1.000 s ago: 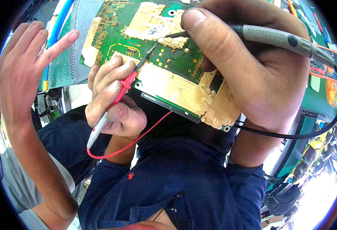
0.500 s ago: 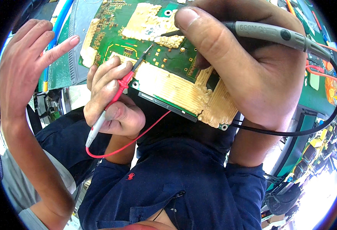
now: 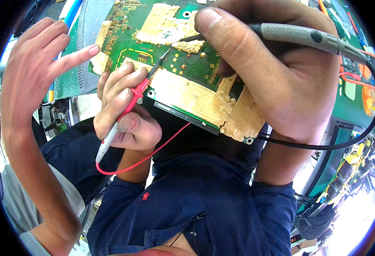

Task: The person uses a multimeter probe and a soldering iron to work on a large circuit board, then picks up and turns over a heavy internal component.

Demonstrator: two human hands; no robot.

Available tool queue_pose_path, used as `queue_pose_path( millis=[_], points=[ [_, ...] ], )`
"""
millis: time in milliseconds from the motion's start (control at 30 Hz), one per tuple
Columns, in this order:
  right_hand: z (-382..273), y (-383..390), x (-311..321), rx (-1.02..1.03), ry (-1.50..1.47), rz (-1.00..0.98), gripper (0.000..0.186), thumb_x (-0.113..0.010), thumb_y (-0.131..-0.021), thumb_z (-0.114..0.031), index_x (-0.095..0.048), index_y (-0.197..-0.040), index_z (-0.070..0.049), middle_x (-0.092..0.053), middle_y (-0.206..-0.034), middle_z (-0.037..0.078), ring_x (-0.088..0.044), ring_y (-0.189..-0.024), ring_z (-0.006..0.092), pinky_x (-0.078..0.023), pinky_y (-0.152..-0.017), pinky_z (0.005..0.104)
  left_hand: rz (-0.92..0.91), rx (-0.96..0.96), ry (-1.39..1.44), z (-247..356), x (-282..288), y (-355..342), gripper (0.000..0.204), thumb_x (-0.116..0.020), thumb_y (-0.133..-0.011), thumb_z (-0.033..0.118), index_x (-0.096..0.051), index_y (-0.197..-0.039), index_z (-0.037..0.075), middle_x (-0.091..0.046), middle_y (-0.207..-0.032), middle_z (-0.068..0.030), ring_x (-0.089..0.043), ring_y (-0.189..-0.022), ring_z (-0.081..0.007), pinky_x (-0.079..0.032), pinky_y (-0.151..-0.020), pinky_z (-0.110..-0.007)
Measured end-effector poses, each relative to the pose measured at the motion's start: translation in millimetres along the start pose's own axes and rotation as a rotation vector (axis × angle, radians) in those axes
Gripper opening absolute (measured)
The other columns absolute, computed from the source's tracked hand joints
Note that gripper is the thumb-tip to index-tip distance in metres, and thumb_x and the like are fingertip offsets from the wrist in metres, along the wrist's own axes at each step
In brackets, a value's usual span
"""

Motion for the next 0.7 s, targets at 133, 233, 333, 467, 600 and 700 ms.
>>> queue_pose_path(
  millis=[133,233,333,467,600,700],
  points=[
    [-0.2,0.1,0.0,-0.012,0.001,0.011,0.022,-0.063,-0.087,-0.017,-0.067,-0.084,0.004,-0.054,-0.058,0.002,-0.046,-0.052,0.0057,-0.032,-0.05,0.0197,-0.001,-0.013,-0.003,1.9,-0.6,-0.1,0.028,-0.045,-0.099,0.033,-0.053,-0.107,0.008,-0.071,-0.095,-0.0118,-0.066,-0.102,-0.0274,-0.031,-0.107,-0.039],
    [0.0,-0.3,0.8,0.003,-0.006,0.004,0.021,-0.064,-0.087,-0.017,-0.067,-0.084,0.004,-0.054,-0.058,0.002,-0.045,-0.051,0.0058,-0.032,-0.05,0.0197,-0.005,-0.019,-0.004,3.2,-1.5,0.1,0.028,-0.046,-0.099,0.033,-0.053,-0.107,0.008,-0.071,-0.095,-0.0118,-0.066,-0.102,-0.0274,-0.032,-0.107,-0.039],
    [0.7,0.2,0.3,-0.002,-0.022,0.013,0.022,-0.064,-0.086,-0.017,-0.067,-0.084,0.004,-0.054,-0.058,0.002,-0.046,-0.052,0.0058,-0.032,-0.05,0.0198,-0.008,-0.025,-0.007,3.8,-0.7,-0.1,0.028,-0.046,-0.099,0.033,-0.053,-0.107,0.008,-0.071,-0.095,-0.0117,-0.066,-0.102,-0.0274,-0.032,-0.107,-0.039],
    [2.0,0.6,1.0,-0.004,-0.027,0.012,0.021,-0.064,-0.086,-0.017,-0.067,-0.084,0.004,-0.055,-0.059,0.003,-0.046,-0.052,0.0058,-0.032,-0.05,0.0196,-0.008,-0.022,-0.007,2.1,-1.3,1.4,0.028,-0.046,-0.099,0.033,-0.053,-0.107,0.008,-0.071,-0.095,-0.0117,-0.066,-0.101,-0.0274,-0.032,-0.107,-0.039],
    [1.8,1.3,1.1,-0.006,-0.033,0.021,0.02,-0.064,-0.086,-0.016,-0.067,-0.085,0.004,-0.056,-0.06,0.003,-0.046,-0.052,0.0057,-0.033,-0.05,0.0194,-0.006,-0.026,-0.005,3.5,-1.0,0.6,0.027,-0.046,-0.099,0.033,-0.053,-0.107,0.008,-0.072,-0.095,-0.0116,-0.066,-0.101,-0.0273,-0.032,-0.107,-0.039],
    [1.1,0.8,0.9,0.008,-0.035,0.033,0.02,-0.064,-0.086,-0.015,-0.067,-0.085,0.004,-0.056,-0.06,0.003,-0.046,-0.052,0.0056,-0.033,-0.05,0.0195,-0.005,-0.025,-0.003,3.3,-0.4,0.2,0.027,-0.046,-0.099,0.033,-0.053,-0.107,0.008,-0.072,-0.095,-0.0115,-0.066,-0.101,-0.0273,-0.032,-0.107,-0.039]
  ],
)
Point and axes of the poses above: each hand's wrist, its own y-axis away from the middle knuckle, its own x-axis out of the back of the hand, z = x × y, the point moved 7 cm from there along -y, towards the middle knuckle
